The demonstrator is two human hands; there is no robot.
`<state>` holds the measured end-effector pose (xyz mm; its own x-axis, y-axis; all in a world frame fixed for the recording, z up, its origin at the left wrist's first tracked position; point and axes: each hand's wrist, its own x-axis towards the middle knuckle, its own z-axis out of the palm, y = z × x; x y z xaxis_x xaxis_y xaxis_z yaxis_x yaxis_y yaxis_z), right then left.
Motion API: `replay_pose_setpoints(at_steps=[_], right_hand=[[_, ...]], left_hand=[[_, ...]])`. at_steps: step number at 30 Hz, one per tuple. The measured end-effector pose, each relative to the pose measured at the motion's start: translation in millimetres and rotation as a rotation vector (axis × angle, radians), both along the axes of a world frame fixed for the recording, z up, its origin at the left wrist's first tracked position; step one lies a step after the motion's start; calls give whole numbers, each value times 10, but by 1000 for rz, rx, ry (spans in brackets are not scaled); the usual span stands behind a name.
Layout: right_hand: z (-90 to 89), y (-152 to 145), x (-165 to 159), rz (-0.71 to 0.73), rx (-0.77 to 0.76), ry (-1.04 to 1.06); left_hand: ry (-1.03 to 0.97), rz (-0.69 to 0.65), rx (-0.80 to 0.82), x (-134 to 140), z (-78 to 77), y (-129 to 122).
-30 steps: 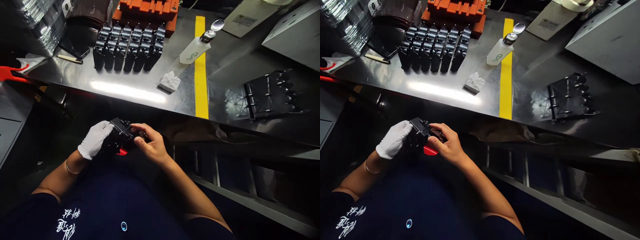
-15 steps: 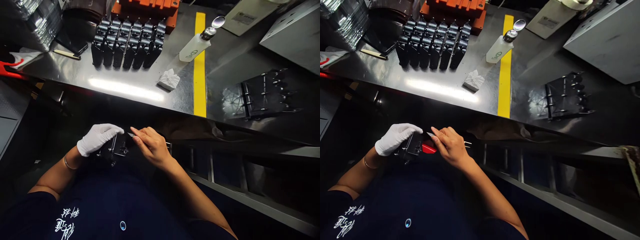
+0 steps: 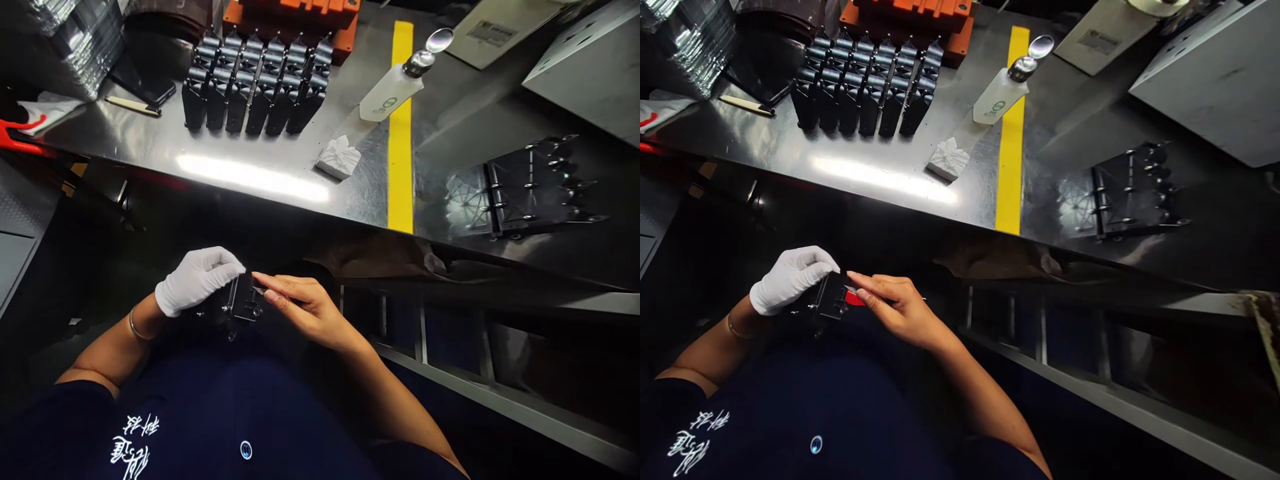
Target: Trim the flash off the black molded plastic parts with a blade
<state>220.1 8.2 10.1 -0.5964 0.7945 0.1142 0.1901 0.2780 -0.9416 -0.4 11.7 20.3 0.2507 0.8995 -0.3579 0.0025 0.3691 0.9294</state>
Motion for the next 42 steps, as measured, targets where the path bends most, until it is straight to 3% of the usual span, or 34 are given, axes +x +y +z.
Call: replay_pose_setpoints(at_steps=[14, 18, 21, 26, 36, 42], right_hand=[[9, 29, -42, -50, -130, 22], [6, 16, -64, -165, -173, 7], [-12, -18, -87, -264, -80, -16], [-30, -44, -164, -303, 211, -46], [8, -41, -215, -305, 203, -16], [13, -10, -180, -214, 246, 11]], left_hand=[[24, -6, 26, 21, 22, -21], [82, -23, 125, 14, 8, -31], [148, 16, 237, 9, -18, -31], [210, 121, 315, 29, -56, -42], [180, 175, 334, 78, -50, -68], [104, 233, 172, 112, -50, -65]])
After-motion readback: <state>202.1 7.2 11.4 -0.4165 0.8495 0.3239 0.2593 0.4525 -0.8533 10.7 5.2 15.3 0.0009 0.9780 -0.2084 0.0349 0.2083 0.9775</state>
